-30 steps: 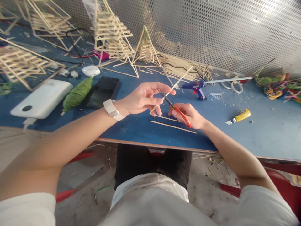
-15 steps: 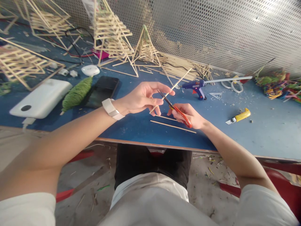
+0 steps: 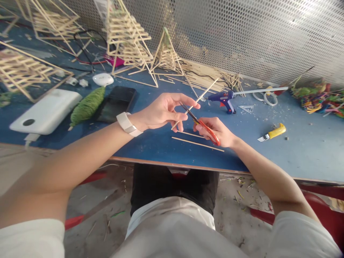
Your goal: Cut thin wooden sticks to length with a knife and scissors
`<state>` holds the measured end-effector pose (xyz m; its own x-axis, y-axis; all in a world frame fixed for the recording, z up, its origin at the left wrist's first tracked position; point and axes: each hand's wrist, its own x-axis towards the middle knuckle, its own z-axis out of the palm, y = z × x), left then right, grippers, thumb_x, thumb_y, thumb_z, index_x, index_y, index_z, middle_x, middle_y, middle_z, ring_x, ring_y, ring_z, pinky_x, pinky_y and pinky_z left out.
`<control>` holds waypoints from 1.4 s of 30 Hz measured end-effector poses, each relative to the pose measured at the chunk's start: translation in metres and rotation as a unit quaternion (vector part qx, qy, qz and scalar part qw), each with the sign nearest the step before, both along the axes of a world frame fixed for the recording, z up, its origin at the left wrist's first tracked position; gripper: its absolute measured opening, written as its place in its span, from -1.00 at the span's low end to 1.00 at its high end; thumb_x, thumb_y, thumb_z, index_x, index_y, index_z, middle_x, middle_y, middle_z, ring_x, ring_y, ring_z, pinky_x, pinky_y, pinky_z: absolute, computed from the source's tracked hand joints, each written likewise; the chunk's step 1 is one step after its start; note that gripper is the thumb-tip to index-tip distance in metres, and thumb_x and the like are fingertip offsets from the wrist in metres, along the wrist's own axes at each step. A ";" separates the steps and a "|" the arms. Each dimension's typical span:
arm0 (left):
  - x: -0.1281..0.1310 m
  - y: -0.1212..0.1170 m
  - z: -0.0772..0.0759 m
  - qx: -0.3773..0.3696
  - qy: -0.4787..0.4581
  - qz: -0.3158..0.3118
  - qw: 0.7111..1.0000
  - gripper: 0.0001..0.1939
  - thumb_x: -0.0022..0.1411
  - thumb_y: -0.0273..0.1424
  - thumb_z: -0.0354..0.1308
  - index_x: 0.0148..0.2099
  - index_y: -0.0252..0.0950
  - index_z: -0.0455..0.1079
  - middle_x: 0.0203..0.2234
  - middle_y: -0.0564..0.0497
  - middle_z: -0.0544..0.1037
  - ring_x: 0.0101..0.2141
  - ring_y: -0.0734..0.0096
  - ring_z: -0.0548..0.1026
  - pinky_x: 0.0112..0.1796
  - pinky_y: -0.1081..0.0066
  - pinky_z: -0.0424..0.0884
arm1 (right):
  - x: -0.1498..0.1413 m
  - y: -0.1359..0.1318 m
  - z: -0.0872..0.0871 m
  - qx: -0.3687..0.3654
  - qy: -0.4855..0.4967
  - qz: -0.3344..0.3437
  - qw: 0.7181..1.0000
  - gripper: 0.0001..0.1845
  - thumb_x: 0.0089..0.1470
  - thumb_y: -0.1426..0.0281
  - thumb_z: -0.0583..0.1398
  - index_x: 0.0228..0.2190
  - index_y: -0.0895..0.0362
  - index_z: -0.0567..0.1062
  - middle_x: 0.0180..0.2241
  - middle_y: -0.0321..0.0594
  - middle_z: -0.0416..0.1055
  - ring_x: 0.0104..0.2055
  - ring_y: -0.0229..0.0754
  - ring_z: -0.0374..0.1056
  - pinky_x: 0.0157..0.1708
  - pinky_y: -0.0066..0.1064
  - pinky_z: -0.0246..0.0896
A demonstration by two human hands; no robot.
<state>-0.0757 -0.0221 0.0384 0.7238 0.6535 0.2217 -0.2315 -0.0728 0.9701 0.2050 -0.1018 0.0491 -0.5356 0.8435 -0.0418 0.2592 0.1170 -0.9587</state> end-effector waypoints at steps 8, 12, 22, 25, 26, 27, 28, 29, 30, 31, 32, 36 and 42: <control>0.000 -0.001 0.000 -0.018 -0.016 -0.014 1.000 -0.49 0.34 -0.25 0.67 0.27 -0.20 0.73 0.43 -0.26 0.64 -0.45 0.46 0.76 -0.52 0.52 0.65 | 0.002 0.003 -0.004 0.009 0.001 0.012 1.000 -0.41 0.45 -0.14 0.40 -0.30 0.09 0.48 -0.51 -0.46 0.17 -0.49 -0.33 0.01 -0.50 -0.38 -0.13; 0.000 -0.001 0.001 -0.015 -0.005 -0.003 1.000 -0.42 0.29 -0.22 0.71 0.28 -0.22 0.73 0.44 -0.30 0.63 -0.45 0.49 0.75 -0.52 0.55 0.63 | 0.001 0.004 -0.002 -0.002 0.006 0.016 1.000 -0.46 0.43 -0.10 0.41 -0.28 0.08 0.48 -0.49 -0.47 0.13 -0.47 -0.32 -0.03 -0.49 -0.37 -0.16; 0.000 -0.001 0.000 0.006 0.030 0.011 0.999 -0.35 0.23 -0.18 0.75 0.28 -0.26 0.74 0.19 -0.27 0.79 -0.46 0.42 0.76 -0.52 0.56 0.62 | 0.001 0.000 0.006 -0.015 -0.017 0.027 0.999 -0.51 0.49 -0.07 0.34 -0.21 0.10 0.49 -0.43 -0.43 0.18 -0.42 -0.30 0.00 -0.45 -0.35 -0.12; 0.000 -0.002 0.002 0.012 0.039 0.015 0.999 -0.35 0.23 -0.18 0.75 0.29 -0.27 0.74 0.08 -0.25 0.82 -0.47 0.38 0.76 -0.52 0.55 0.63 | 0.001 0.002 0.003 -0.012 -0.025 0.023 0.999 -0.43 0.45 -0.16 0.36 -0.24 0.09 0.47 -0.47 -0.45 0.14 -0.43 -0.30 -0.02 -0.45 -0.36 -0.13; 0.000 -0.002 0.003 0.012 0.039 0.015 0.999 -0.35 0.23 -0.18 0.74 0.28 -0.27 0.74 0.09 -0.25 0.82 -0.47 0.38 0.76 -0.52 0.54 0.63 | 0.002 0.002 0.002 -0.008 -0.030 0.022 0.999 -0.41 0.45 -0.18 0.37 -0.25 0.08 0.46 -0.48 -0.46 0.14 -0.44 -0.30 -0.03 -0.46 -0.36 -0.13; 0.000 -0.002 0.003 0.011 0.038 0.014 0.999 -0.37 0.24 -0.19 0.74 0.28 -0.27 0.74 0.11 -0.26 0.82 -0.47 0.38 0.76 -0.52 0.53 0.63 | 0.003 0.003 0.002 -0.004 -0.035 0.023 0.999 -0.40 0.44 -0.19 0.37 -0.26 0.08 0.46 -0.49 -0.46 0.14 -0.45 -0.31 -0.02 -0.46 -0.37 -0.13; 0.001 -0.003 0.003 0.009 0.034 0.013 0.999 -0.38 0.24 -0.20 0.74 0.27 -0.27 0.75 0.14 -0.26 0.81 -0.48 0.40 0.75 -0.52 0.53 0.63 | 0.003 0.003 0.001 0.002 -0.039 0.022 0.999 -0.39 0.45 -0.20 0.37 -0.27 0.08 0.46 -0.50 -0.45 0.16 -0.45 -0.31 -0.02 -0.47 -0.37 -0.13; 0.001 -0.003 0.004 0.007 0.027 0.011 1.000 -0.40 0.24 -0.21 0.74 0.26 -0.26 0.75 0.18 -0.26 0.79 -0.48 0.43 0.74 -0.52 0.54 0.63 | 0.004 0.003 0.001 0.009 -0.042 0.022 0.999 -0.38 0.45 -0.20 0.36 -0.27 0.08 0.46 -0.50 -0.45 0.17 -0.46 -0.31 -0.01 -0.47 -0.37 -0.12; 0.002 -0.003 0.004 0.005 0.019 0.009 1.000 -0.41 0.25 -0.21 0.73 0.25 -0.25 0.75 0.23 -0.26 0.77 -0.48 0.45 0.74 -0.52 0.54 0.62 | 0.005 0.004 0.000 0.014 -0.043 0.022 0.999 -0.39 0.46 -0.20 0.35 -0.28 0.08 0.46 -0.51 -0.45 0.18 -0.47 -0.31 0.00 -0.48 -0.38 -0.11; 0.003 -0.004 0.003 0.002 0.009 0.006 1.000 -0.43 0.27 -0.21 0.72 0.24 -0.25 0.75 0.27 -0.26 0.75 -0.49 0.48 0.73 -0.52 0.54 0.62 | 0.005 0.004 0.000 0.018 -0.042 0.023 0.999 -0.39 0.47 -0.19 0.35 -0.28 0.09 0.47 -0.51 -0.44 0.19 -0.47 -0.31 0.01 -0.48 -0.38 -0.10; 0.003 -0.004 0.003 0.000 -0.001 0.004 1.000 -0.45 0.29 -0.20 0.71 0.24 -0.24 0.75 0.32 -0.27 0.73 -0.49 0.50 0.72 -0.52 0.54 0.61 | 0.006 0.005 -0.001 0.019 -0.038 0.025 0.999 -0.40 0.47 -0.18 0.35 -0.27 0.09 0.49 -0.51 -0.44 0.21 -0.48 -0.32 0.02 -0.49 -0.39 -0.09; 0.004 -0.002 -0.002 -0.005 -0.002 0.003 1.000 -0.46 0.31 -0.19 0.69 0.25 -0.23 0.74 0.32 -0.27 0.72 -0.47 0.48 0.73 -0.51 0.50 0.63 | 0.007 0.009 -0.007 -0.010 -0.008 0.040 0.999 -0.43 0.45 -0.14 0.39 -0.24 0.12 0.54 -0.51 -0.44 0.22 -0.49 -0.33 0.04 -0.51 -0.40 -0.08; 0.005 -0.001 -0.008 0.012 0.023 0.007 1.000 -0.36 0.25 -0.16 0.73 0.30 -0.23 0.73 0.01 -0.19 0.84 -0.47 0.41 0.75 -0.51 0.55 0.62 | 0.011 0.010 -0.006 -0.013 -0.005 0.042 0.999 -0.38 0.25 -0.14 0.55 -0.29 0.15 0.58 -0.44 -0.39 0.28 -0.43 -0.33 0.06 -0.48 -0.39 -0.10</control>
<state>-0.0705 -0.0234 0.0306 0.7246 0.6582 0.2042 -0.1862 -0.0984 0.9776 0.2157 -0.0922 0.0435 -0.6047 0.7936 -0.0676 0.2580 0.1149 -0.9593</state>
